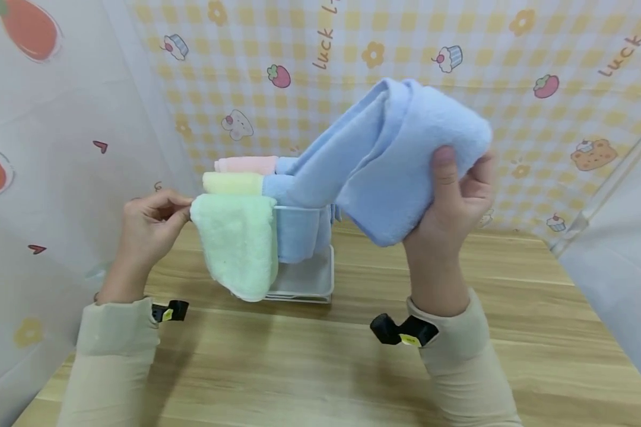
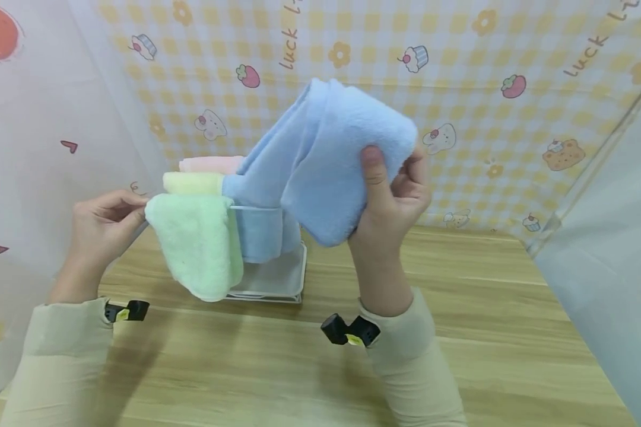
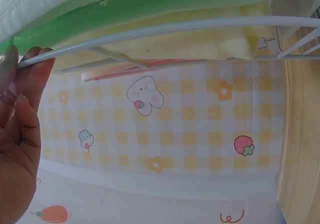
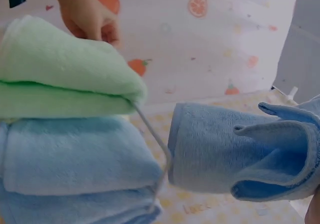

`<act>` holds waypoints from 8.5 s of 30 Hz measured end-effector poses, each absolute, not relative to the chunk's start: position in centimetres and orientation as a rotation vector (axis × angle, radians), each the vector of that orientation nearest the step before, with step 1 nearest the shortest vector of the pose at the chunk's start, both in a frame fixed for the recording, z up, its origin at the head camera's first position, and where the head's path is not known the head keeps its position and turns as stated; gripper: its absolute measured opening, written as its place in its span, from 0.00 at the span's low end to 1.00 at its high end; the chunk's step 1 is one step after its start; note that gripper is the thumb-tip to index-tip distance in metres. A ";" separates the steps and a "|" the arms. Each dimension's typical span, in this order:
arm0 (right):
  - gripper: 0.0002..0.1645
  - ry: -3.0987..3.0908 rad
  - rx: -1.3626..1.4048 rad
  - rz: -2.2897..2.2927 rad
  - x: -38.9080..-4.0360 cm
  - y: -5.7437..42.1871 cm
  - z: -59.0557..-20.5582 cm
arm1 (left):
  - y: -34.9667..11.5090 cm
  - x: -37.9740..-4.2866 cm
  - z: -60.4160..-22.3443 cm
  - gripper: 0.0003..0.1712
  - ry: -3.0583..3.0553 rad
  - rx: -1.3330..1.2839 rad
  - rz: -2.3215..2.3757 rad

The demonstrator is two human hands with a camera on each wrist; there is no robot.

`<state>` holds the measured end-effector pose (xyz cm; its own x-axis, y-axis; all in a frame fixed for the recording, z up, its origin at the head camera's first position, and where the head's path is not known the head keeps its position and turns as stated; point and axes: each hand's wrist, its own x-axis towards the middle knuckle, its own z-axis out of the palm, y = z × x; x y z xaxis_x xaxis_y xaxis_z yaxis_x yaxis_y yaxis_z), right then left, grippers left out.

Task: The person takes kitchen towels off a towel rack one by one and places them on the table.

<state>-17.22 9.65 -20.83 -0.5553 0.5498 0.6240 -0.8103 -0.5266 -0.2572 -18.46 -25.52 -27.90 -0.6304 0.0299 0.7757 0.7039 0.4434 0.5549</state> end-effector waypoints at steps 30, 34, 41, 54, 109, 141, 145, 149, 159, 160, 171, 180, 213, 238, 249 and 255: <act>0.35 -1.811 0.974 2.127 -19.6 18.8 -32.3 | -25.4 -18.3 -27.8 0.03 -1.994 -0.605 -1.252; 0.42 -1.871 0.928 2.135 -20.5 18.4 -33.2 | -25.4 -18.3 -27.8 0.03 -1.996 -0.601 -1.240; 0.39 -1.868 0.734 2.241 -22.3 17.4 -34.5 | -25.6 -18.4 -28.0 0.04 -1.996 -0.599 -1.230; 0.40 -2.104 0.619 2.276 -25.4 17.7 -37.2 | -25.5 -18.6 -28.1 0.05 -1.955 -0.597 -1.228; 0.31 -2.594 0.564 1.569 -30.5 20.3 -42.2 | -25.1 -18.4 -28.1 0.03 -1.970 -0.524 -1.218; 0.23 -2.727 0.779 1.221 -28.9 20.9 -40.4 | -25.1 -18.4 -28.3 0.04 -1.951 -0.546 -1.244; 0.24 -2.717 0.735 1.305 -27.8 20.2 -39.0 | -25.2 -18.4 -28.3 0.04 -1.951 -0.551 -1.242; 0.23 -2.657 0.715 1.360 -26.2 19.3 -37.5 | -25.3 -18.5 -28.4 0.03 -1.950 -0.556 -1.248; 0.22 -2.401 0.902 1.456 -21.7 15.6 -34.2 | -25.6 -18.9 -28.7 0.03 -1.920 -0.593 -1.268; 0.22 -2.380 0.926 1.468 -21.3 15.2 -34.0 | -25.6 -18.9 -28.7 0.02 -1.921 -0.595 -1.268; 0.21 -2.151 1.219 1.675 -18.6 10.2 -31.4 | -25.5 -18.8 -28.4 0.01 -1.947 -0.618 -1.236; 0.28 -2.115 1.300 1.754 -18.5 6.3 -30.6 | -25.6 -18.8 -28.4 0.01 -1.937 -0.625 -1.266; 0.41 -2.135 1.213 1.660 -19.0 -0.7 -29.2 | -25.3 -18.7 -28.2 0.04 -1.963 -0.571 -1.199; 0.33 -2.169 1.145 1.494 -17.7 0.3 -27.4 | -25.3 -18.6 -28.3 0.03 -1.963 -0.553 -1.267; 0.31 -2.108 1.036 1.478 -16.6 2.6 -27.0 | -25.3 -18.6 -28.4 0.05 -1.963 -0.605 -1.283; 0.34 -2.062 0.943 1.600 -16.4 3.7 -26.7 | -25.2 -18.7 -28.5 0.03 -1.924 -0.602 -1.332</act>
<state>-16.36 3.71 -26.67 -0.7102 -0.2814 0.6453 -0.6950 0.1341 -0.7064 -18.71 -25.24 -28.51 -0.6398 -0.0192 0.7683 0.7124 0.3603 0.6022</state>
